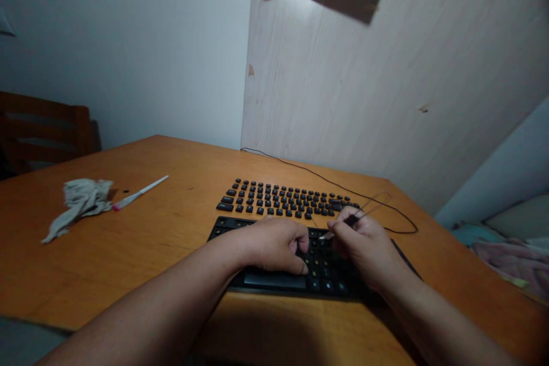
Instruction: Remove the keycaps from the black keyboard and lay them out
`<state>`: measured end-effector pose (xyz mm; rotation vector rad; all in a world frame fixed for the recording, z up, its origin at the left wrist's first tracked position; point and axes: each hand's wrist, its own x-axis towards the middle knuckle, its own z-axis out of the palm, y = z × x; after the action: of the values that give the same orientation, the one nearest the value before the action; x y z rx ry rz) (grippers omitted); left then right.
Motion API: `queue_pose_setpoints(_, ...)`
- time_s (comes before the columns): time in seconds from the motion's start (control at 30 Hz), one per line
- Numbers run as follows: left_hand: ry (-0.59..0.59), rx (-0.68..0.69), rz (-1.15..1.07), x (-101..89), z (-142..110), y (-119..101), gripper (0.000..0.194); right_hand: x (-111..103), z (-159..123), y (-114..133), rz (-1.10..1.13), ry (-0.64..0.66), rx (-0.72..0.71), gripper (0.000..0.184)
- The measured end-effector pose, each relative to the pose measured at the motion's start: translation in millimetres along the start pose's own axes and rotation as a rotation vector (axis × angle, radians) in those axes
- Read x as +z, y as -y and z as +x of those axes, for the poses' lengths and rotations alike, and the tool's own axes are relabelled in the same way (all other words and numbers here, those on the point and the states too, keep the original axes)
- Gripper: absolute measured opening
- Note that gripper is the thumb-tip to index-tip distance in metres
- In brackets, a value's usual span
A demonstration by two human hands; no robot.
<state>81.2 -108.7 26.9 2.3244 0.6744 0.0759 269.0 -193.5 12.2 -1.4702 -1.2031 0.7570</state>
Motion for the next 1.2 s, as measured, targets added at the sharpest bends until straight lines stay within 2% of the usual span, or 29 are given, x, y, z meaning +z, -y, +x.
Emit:
queue_pose_setpoints(0.1, -0.04, -0.011, -0.217, 4.4, 5, 3, 0.033, 3, -1, -1, 0.038, -0.001, -0.022, 0.027)
queue_pose_setpoints(0.23, -0.136, 0.049, -0.44, 10.7, 14, 4, 0.032, 10, -4, 2, 0.013, 0.003, -0.07, 0.029)
queue_pose_setpoints(0.43, -0.257, 0.049, -0.503, 11.2, 15, -1, 0.017, 16, -9, 4, -0.138, -0.018, -0.255, 0.025)
queue_pose_setpoints(0.6, -0.272, -0.017, -0.507, 12.3, 17, 4, 0.018, 16, -13, -2, -0.217, -0.047, -0.485, 0.01)
queue_pose_setpoints(0.77, -0.285, -0.018, -0.59, 14.6, 19, 7, 0.02, 11, -6, -6, -0.347, -0.068, -0.631, 0.018)
queue_pose_setpoints(0.87, -0.281, -0.026, -0.648, 12.6, 18, 5, 0.016, 6, -2, -4, -0.532, 0.009, -0.728, 0.016)
queue_pose_setpoints(1.0, -0.281, -0.052, -0.646, 9.1, 16, 3, 0.014, 3, -5, 0, -0.71, 0.12, -0.716, 0.021)
queue_pose_setpoints(1.2, -0.259, -0.07, -0.657, 9.1, 15, 1, 0.023, 5, -6, -1, -0.877, 0.117, -0.67, 0.016)
